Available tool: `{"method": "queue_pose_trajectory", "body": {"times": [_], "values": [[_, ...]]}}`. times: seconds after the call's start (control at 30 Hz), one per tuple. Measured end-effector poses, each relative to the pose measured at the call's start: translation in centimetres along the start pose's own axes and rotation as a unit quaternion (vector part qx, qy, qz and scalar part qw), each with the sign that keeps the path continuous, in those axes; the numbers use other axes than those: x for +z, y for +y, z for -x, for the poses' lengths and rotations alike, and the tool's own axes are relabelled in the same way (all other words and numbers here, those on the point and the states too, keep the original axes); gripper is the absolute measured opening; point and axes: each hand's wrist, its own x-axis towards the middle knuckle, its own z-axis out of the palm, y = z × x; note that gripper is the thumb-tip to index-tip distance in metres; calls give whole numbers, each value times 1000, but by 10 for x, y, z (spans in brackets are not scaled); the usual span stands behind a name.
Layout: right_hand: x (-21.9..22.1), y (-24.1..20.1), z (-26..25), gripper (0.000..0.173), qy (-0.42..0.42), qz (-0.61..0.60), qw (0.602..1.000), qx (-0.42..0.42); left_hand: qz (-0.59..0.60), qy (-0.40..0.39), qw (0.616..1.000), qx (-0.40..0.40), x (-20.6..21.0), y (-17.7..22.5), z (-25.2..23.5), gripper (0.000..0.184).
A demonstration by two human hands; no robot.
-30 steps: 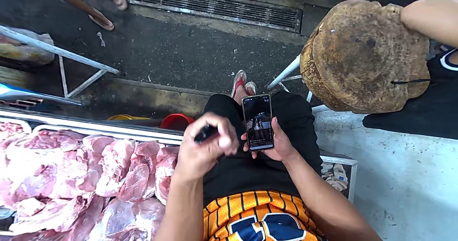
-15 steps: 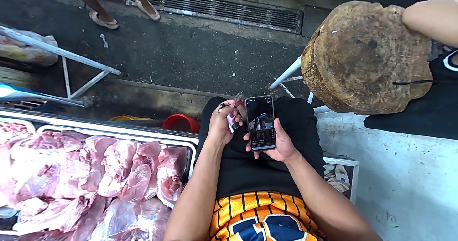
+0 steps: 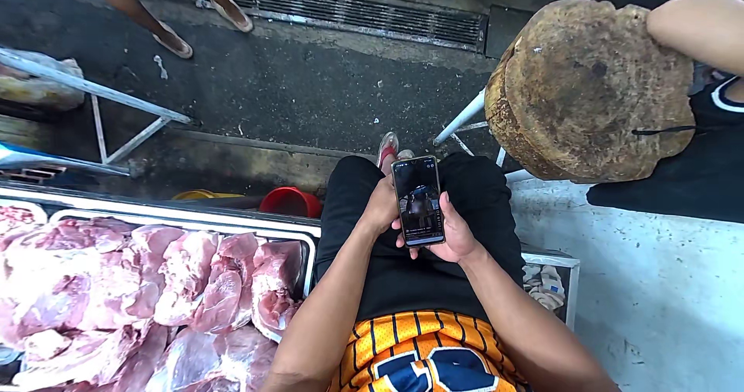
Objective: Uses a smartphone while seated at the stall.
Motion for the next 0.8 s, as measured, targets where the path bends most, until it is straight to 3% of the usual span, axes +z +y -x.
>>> {"method": "queue_pose_trajectory", "body": {"times": [0.43,0.8], "values": [[0,-1,0,82,14,13,1000,10,-57,-4,998,25,-6,-3,-2,18],[2,0,-1,81,16,15,1000,7,-42,-10,999,27,-6,0,0,11]]}}
